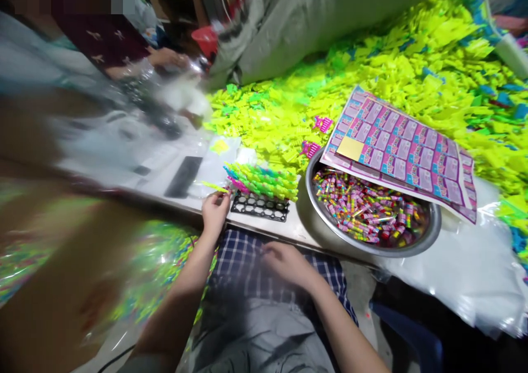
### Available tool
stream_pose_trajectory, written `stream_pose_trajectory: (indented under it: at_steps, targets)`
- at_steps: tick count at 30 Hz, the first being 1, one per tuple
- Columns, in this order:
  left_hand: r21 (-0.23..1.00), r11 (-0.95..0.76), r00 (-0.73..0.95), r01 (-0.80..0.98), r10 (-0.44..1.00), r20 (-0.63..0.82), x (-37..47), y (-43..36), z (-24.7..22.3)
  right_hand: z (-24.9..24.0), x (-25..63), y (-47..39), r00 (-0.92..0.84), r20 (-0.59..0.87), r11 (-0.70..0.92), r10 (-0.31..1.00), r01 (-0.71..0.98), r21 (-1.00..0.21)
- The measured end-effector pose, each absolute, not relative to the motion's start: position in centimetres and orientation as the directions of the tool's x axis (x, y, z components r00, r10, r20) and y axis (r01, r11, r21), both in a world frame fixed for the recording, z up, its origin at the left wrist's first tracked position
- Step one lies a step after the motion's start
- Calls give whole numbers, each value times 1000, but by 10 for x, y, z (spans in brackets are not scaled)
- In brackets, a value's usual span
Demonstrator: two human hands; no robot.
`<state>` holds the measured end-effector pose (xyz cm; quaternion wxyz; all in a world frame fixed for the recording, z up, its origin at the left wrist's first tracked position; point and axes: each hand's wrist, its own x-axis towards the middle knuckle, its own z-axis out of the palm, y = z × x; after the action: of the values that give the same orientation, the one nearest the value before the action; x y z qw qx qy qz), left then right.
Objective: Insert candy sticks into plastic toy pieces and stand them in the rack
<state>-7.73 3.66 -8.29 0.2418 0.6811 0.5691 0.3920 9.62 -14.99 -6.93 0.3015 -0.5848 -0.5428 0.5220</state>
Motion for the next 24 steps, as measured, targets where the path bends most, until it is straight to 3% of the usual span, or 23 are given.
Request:
stream_pose_trajectory:
  at_steps: [13, 24]
  targets:
    - [464, -354, 218, 812, 922, 320, -72, 35, -96, -98, 107, -166, -135, -362, -251, 922, 502, -828]
    - [396, -403, 288, 825, 903, 320, -69, 37, -92, -96, 101, -155, -155, -357, -202, 921, 593, -779]
